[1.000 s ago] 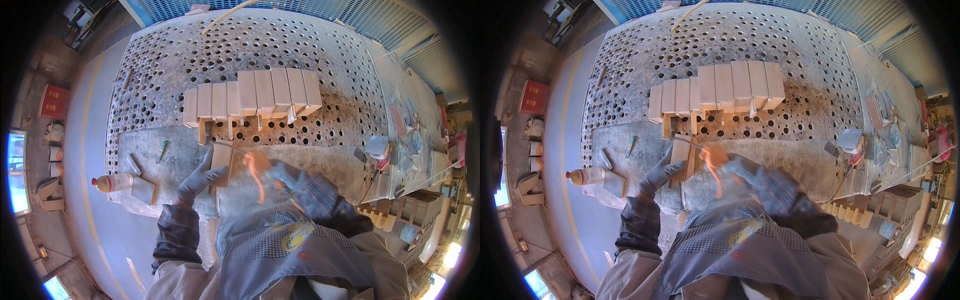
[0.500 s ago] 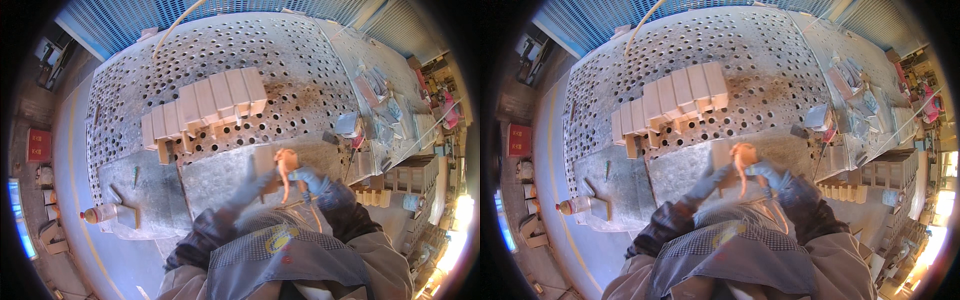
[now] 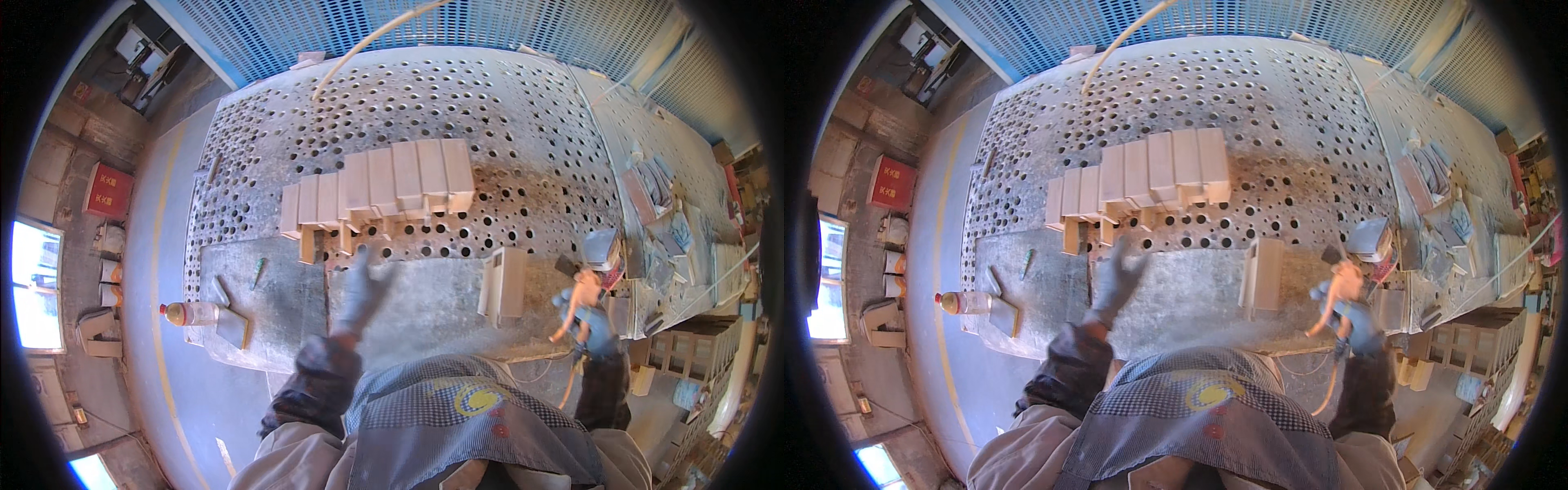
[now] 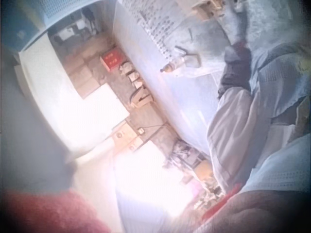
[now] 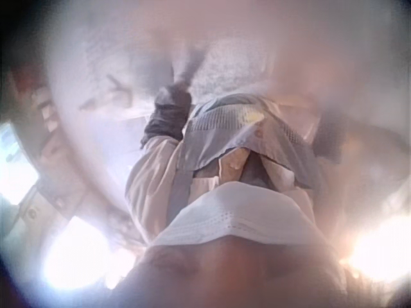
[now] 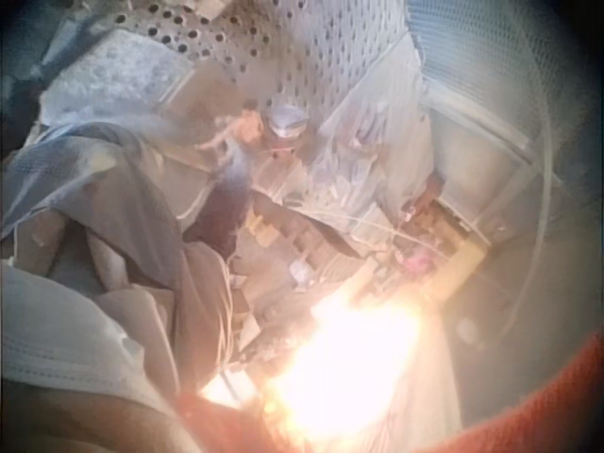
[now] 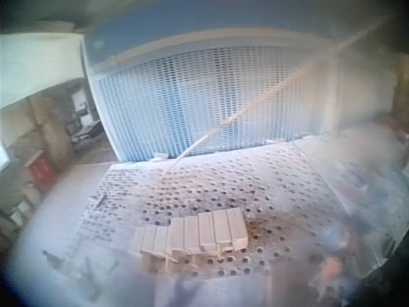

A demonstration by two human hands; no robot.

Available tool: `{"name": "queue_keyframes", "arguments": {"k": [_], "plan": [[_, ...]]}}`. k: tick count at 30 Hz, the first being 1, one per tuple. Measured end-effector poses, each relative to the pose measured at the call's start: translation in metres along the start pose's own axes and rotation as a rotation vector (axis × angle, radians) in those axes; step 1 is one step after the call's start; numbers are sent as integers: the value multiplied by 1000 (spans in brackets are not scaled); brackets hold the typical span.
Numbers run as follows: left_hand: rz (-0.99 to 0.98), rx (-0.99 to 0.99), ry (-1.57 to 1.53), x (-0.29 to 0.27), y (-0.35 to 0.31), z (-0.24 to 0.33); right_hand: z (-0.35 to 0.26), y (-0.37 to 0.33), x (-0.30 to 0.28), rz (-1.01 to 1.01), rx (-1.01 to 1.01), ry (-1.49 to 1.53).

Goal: The person assembles small wooden blocks into a larger structure using a handheld tool to apply adhesive. They repeatedly pick up blocks, align them, and place them into a cardboard box.

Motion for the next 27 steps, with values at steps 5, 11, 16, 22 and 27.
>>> {"name": "queue_keyframes", "arguments": {"k": [5, 11, 16, 22, 27], "plan": [[601, 31, 281, -135, 87, -92, -7, -12, 86, -142, 142, 255], [259, 132, 345, -179, 156, -122, 26, 5, 241, -216, 175, 371], [285, 192, 393, -191, 179, -115, 40, 18, 266, -276, 216, 194], [197, -90, 453, -205, 200, -113, 37, 23, 296, -216, 268, 153], [551, 207, 631, -240, 156, -34, -29, 75, 356, -293, -200, -567]]}}
Point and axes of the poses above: each hand's wrist, its own y-axis towards the middle knuckle, its own x-axis out of the palm, z = x × y, the point moved 6 cm from there along y, towards the middle knuckle, and after that the axes turned 14 degrees about -x, right-handed, at the moved point
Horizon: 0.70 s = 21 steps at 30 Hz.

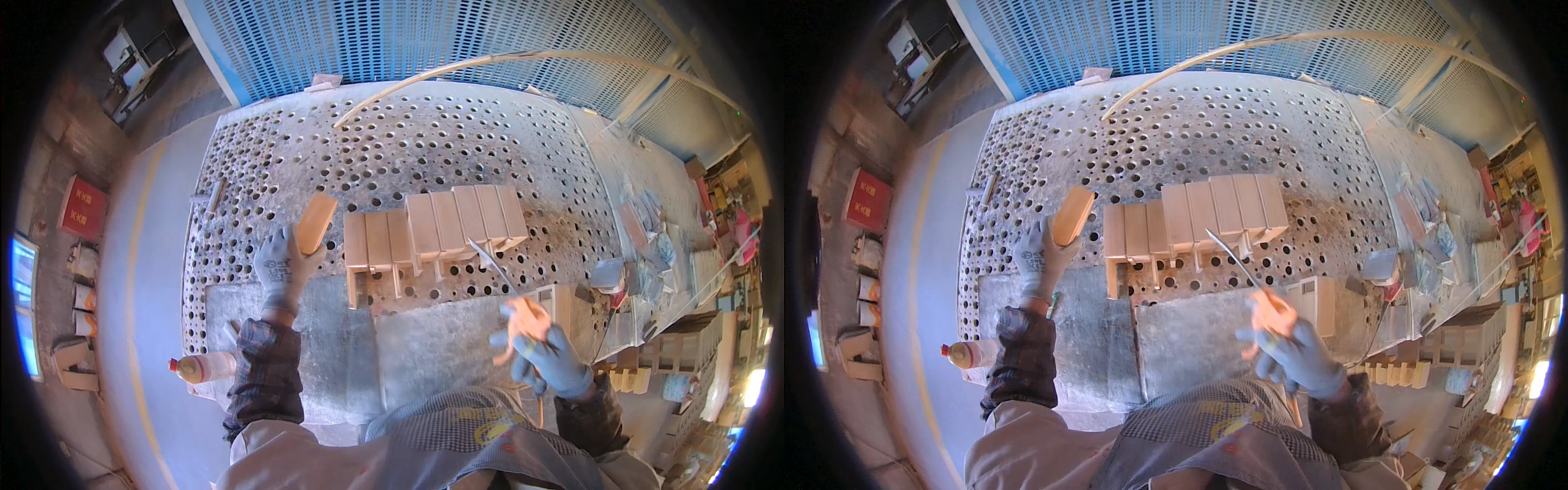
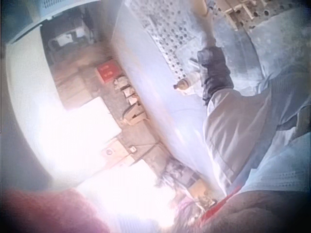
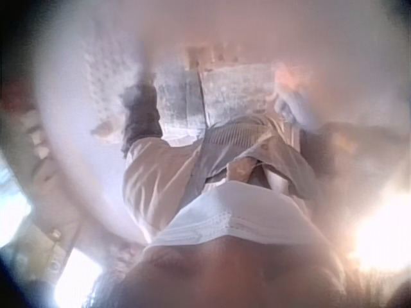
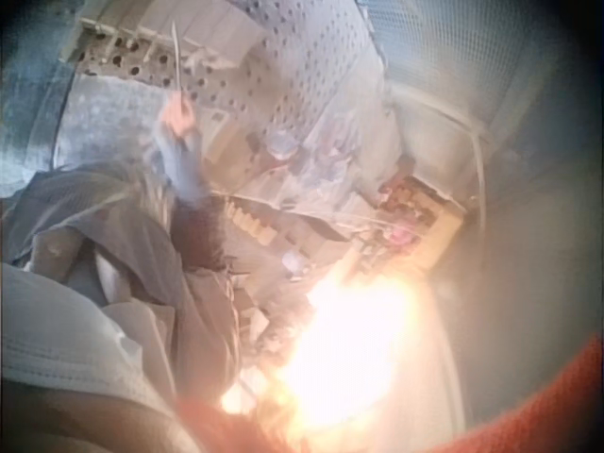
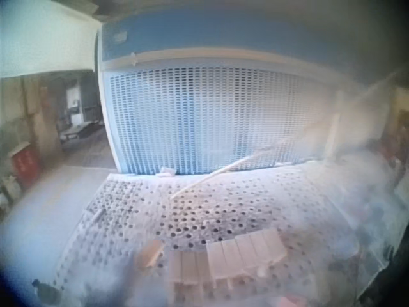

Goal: The person assembles small wooden blocks into a larger structure using a handheld tool to apply adhesive. They repeatedly pick up blocks, align them, and place them into a cardboard box.

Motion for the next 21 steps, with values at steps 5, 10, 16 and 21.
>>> {"name": "queue_keyframes", "arguments": {"k": [5, 10, 16, 21], "plan": [[281, 428, 72, -86, -25, 112, -10, 23, 26, -77, -236, -770], [-310, -148, -959, -90, -49, 131, 9, -20, -29, 234, -188, -147], [-1302, -380, -1995, -32, -122, 215, 30, -94, -59, 162, -4, 309], [-734, -410, -1573, -38, -136, 232, 16, -137, -103, 159, -180, 54]]}}
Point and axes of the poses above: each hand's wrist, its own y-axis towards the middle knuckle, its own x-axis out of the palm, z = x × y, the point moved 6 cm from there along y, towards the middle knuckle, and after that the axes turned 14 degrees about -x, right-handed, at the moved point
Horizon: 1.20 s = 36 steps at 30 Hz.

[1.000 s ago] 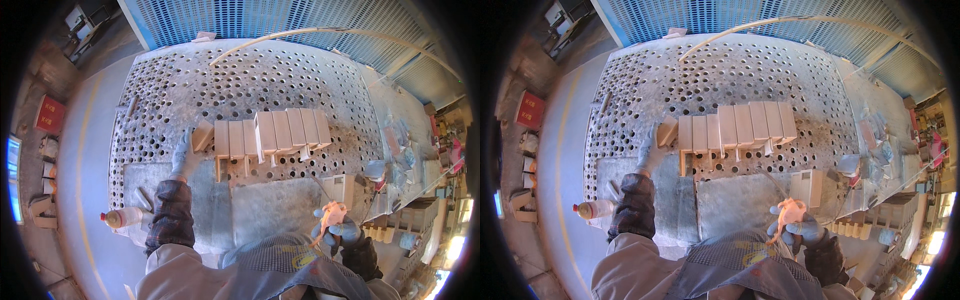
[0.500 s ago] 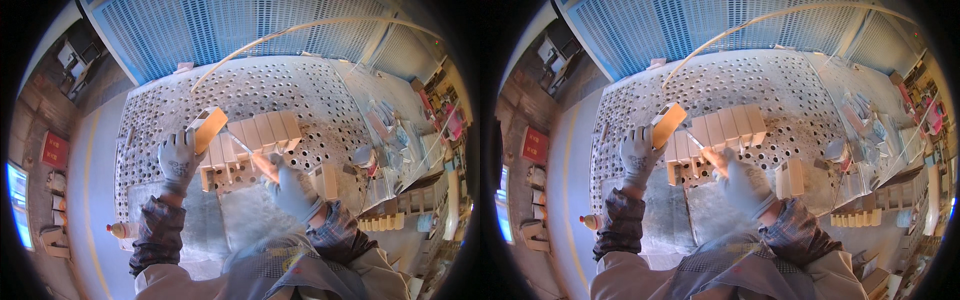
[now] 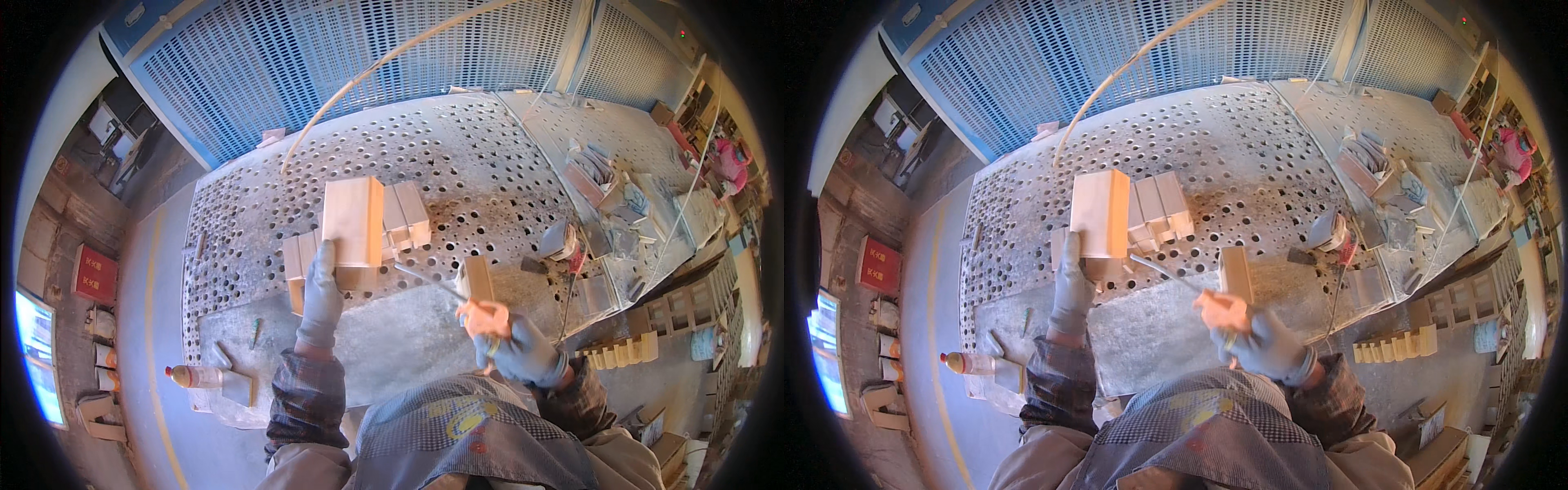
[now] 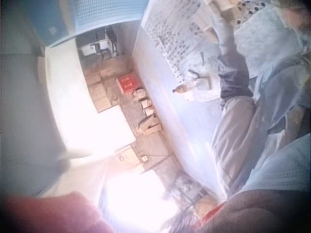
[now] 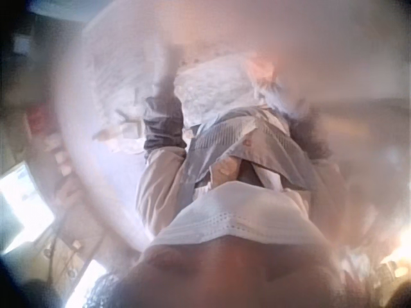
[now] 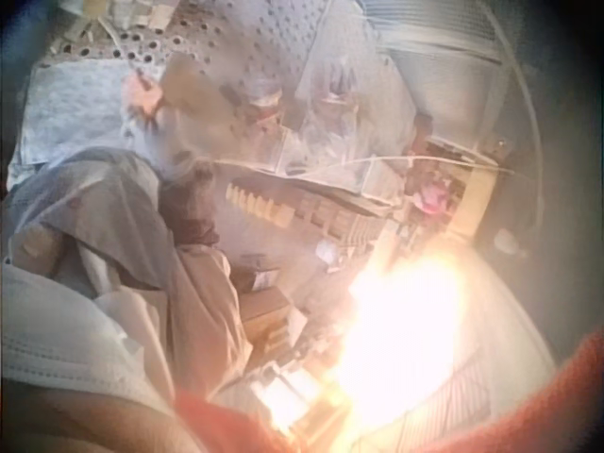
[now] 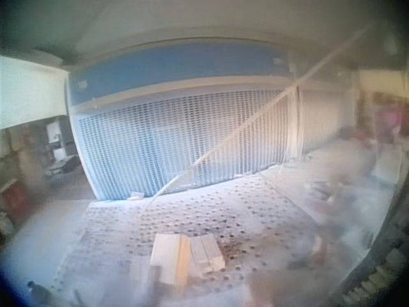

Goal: The person assembles small wooden blocks into a larger structure using a handheld tool to apply adhesive. They repeatedly pick up blocks, align them, and place them into a cardboard box.

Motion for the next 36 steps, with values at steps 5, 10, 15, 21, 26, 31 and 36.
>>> {"name": "queue_keyframes", "arguments": {"k": [5, 10, 15, 21, 26, 31, 36], "plan": [[6, 128, 275, 27, -18, -32, 4, -21, -25, -21, 71, -57], [313, 84, 1028, 54, -30, -121, 24, -46, -74, 393, 392, 48], [268, -85, 963, 28, -29, -162, 30, -48, -78, 303, 367, 135], [-133, -433, -196, -6, -55, -169, 46, -45, -74, 207, 427, 146], [-120, -627, -575, 22, -57, -179, 39, -22, -71, 73, 287, 152], [214, -344, 880, 47, -26, -175, 36, -26, -81, 187, 423, 182], [120, -248, 1051, 88, -16, -194, 48, -34, -80, 250, 475, 203]]}}
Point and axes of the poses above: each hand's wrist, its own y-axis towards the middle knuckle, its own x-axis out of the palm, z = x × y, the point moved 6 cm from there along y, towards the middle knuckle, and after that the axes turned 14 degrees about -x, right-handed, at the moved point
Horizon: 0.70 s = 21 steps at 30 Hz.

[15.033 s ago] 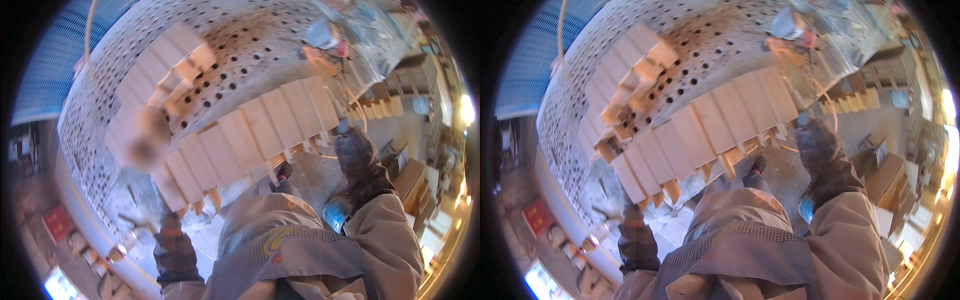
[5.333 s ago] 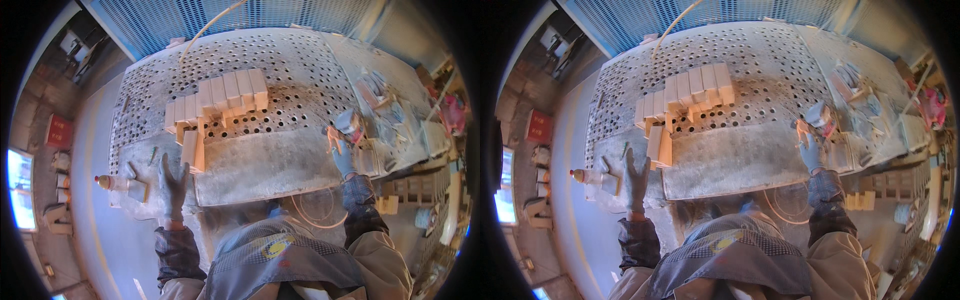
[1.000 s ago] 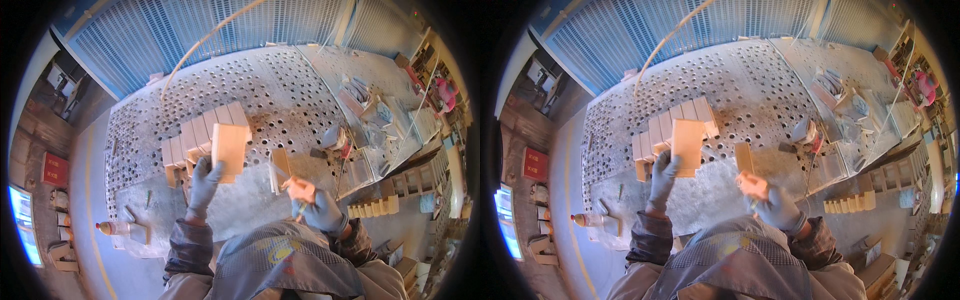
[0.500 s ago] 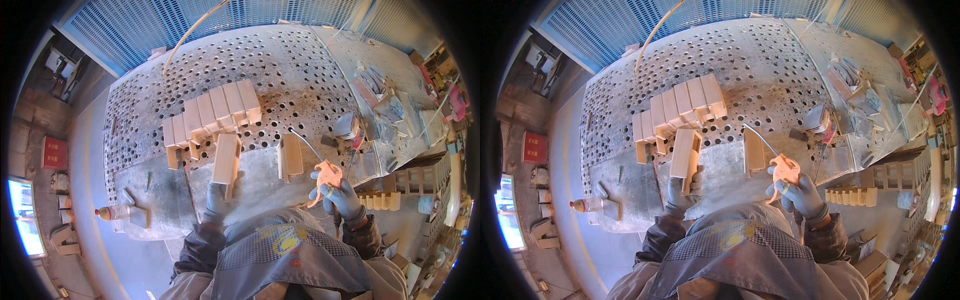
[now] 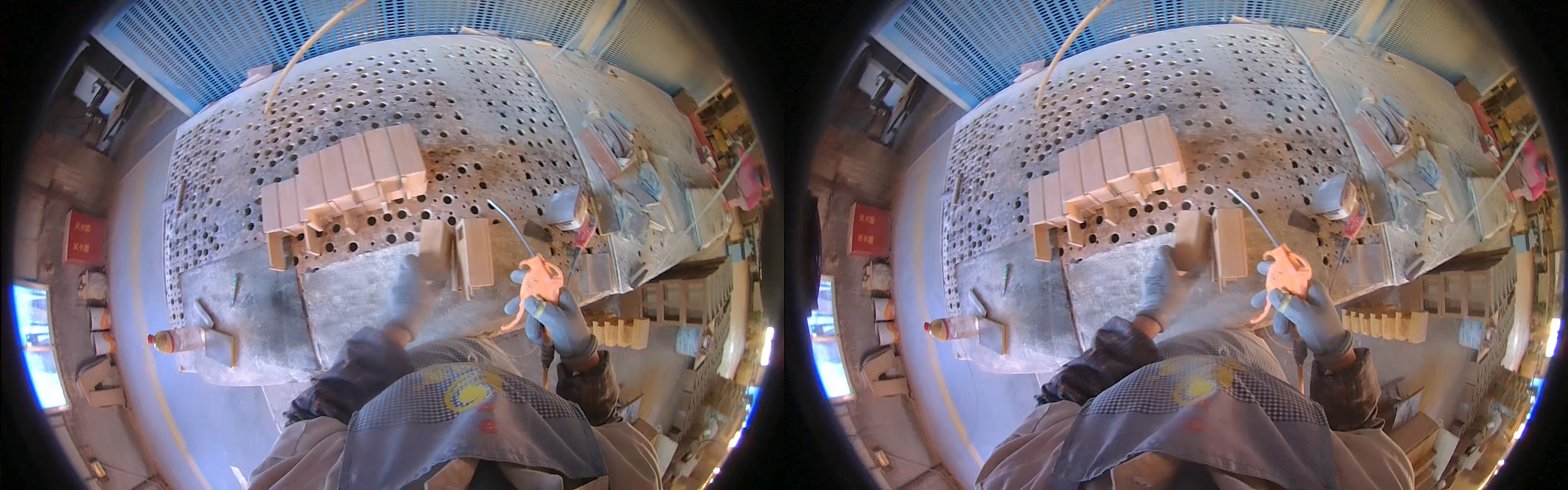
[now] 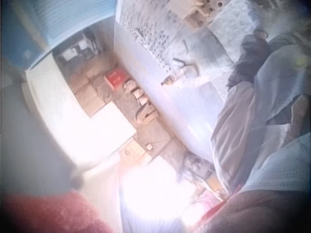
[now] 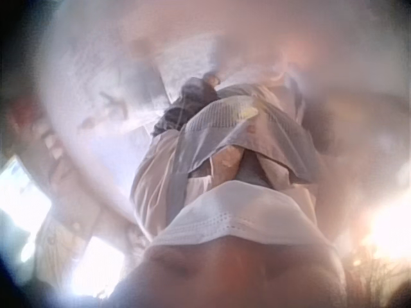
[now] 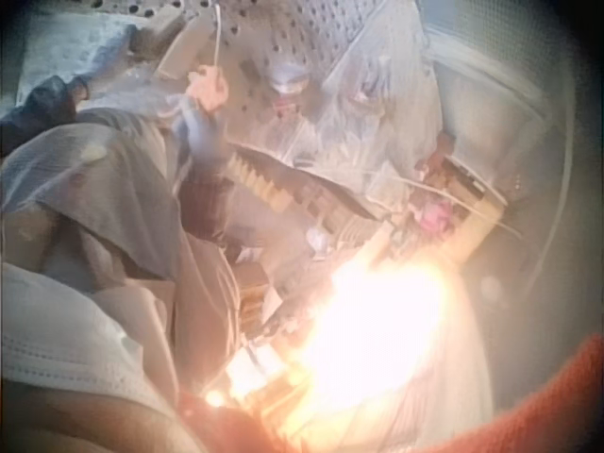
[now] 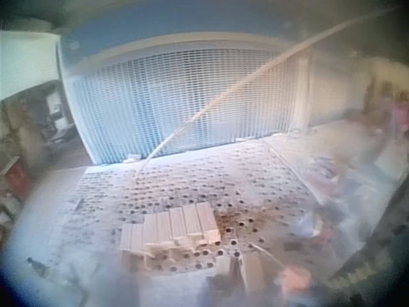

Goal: The person assembles small wooden blocks into a larger structure using a handheld tool to apply adhesive. They repeatedly pick up blocks, align them, and place them into a cardboard box.

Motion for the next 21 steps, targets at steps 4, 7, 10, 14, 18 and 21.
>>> {"name": "queue_keyframes", "arguments": {"k": [4, 7, 10, 14, 18, 21], "plan": [[62, 133, -49, -14, -6, 5, 2, 5, 11, 13, -35, 30], [200, 165, -119, -69, 9, -17, -1, 10, 28, 19, -13, 33], [828, 333, 125, -173, 31, -60, -4, 18, 53, -41, 0, 41], [912, 104, 465, -250, 96, -133, 2, 36, 92, -119, 49, -88], [377, -157, 275, -265, 159, -184, -3, 51, 136, -225, 5, -137], [385, -95, 170, -271, 173, -183, -5, 53, 152, -179, 88, -141]]}}
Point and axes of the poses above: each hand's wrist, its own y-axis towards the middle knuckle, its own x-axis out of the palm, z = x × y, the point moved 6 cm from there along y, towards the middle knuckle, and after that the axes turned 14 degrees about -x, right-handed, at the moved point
